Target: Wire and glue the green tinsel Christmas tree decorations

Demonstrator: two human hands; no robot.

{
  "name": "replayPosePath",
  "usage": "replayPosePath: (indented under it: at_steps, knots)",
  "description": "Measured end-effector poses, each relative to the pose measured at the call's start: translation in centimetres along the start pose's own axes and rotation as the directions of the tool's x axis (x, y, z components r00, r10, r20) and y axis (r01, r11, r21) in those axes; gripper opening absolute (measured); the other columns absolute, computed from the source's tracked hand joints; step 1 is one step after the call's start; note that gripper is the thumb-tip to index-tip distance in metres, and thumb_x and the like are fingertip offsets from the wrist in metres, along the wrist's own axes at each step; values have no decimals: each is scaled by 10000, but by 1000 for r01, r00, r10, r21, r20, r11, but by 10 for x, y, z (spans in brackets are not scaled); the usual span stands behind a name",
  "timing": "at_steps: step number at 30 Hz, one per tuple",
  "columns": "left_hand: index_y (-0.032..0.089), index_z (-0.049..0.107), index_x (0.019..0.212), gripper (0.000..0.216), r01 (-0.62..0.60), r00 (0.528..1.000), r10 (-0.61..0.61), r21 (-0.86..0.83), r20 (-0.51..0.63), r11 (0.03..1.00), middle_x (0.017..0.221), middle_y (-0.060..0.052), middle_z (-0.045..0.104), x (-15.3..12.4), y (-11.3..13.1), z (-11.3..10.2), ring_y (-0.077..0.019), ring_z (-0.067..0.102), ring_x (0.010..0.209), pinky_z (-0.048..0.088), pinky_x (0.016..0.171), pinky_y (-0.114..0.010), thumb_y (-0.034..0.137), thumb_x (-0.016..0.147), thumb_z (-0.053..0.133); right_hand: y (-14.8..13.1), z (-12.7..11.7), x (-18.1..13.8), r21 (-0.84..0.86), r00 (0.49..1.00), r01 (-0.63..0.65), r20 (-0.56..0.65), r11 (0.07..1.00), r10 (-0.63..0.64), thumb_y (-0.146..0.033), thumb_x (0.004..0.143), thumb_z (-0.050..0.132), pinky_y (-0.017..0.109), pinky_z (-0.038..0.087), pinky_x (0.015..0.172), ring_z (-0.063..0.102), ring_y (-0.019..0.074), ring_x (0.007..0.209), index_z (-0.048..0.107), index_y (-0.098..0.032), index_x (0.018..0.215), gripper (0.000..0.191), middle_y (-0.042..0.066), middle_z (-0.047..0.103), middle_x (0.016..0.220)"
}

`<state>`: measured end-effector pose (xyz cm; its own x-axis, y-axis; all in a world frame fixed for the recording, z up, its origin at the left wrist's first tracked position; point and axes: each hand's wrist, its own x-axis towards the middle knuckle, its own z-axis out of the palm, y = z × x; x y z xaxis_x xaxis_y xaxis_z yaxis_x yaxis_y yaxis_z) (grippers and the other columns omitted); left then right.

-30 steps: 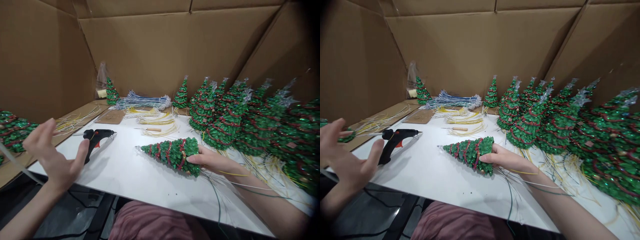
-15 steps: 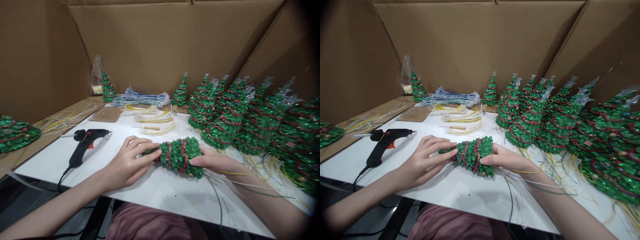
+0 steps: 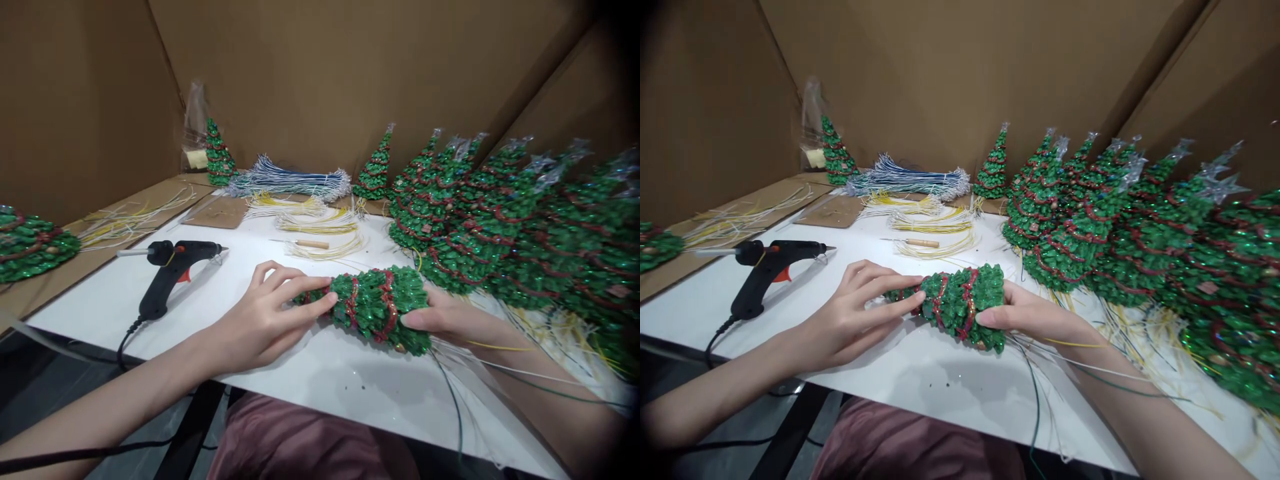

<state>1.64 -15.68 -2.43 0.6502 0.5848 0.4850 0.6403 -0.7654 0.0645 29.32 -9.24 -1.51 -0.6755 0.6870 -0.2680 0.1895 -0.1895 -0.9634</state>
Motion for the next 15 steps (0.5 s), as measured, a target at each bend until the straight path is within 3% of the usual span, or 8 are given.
replayPosePath:
  at_steps: [7,15]
  knots:
    - [230,489,1279,397,-4,999,4,-10,33,1000,1321,-109,509,0,0,-1,-228,476,1089,294,928,-439,176,886,468,0,-2,-2,-43,996,-84,-5,996,84,-449,588,756,368,511,751,646,252,868,537,-147,1179,699,121,673,1015]
    - [233,472,1296,415,1,999,-2,13,39,1000,1321,-119,506,0,1,1,-239,473,1062,292,915,-454,169,886,457,-3,0,-2,-54,997,-82,-15,995,81,-481,573,756,362,519,761,637,283,948,548,-157,1184,722,120,672,1041]
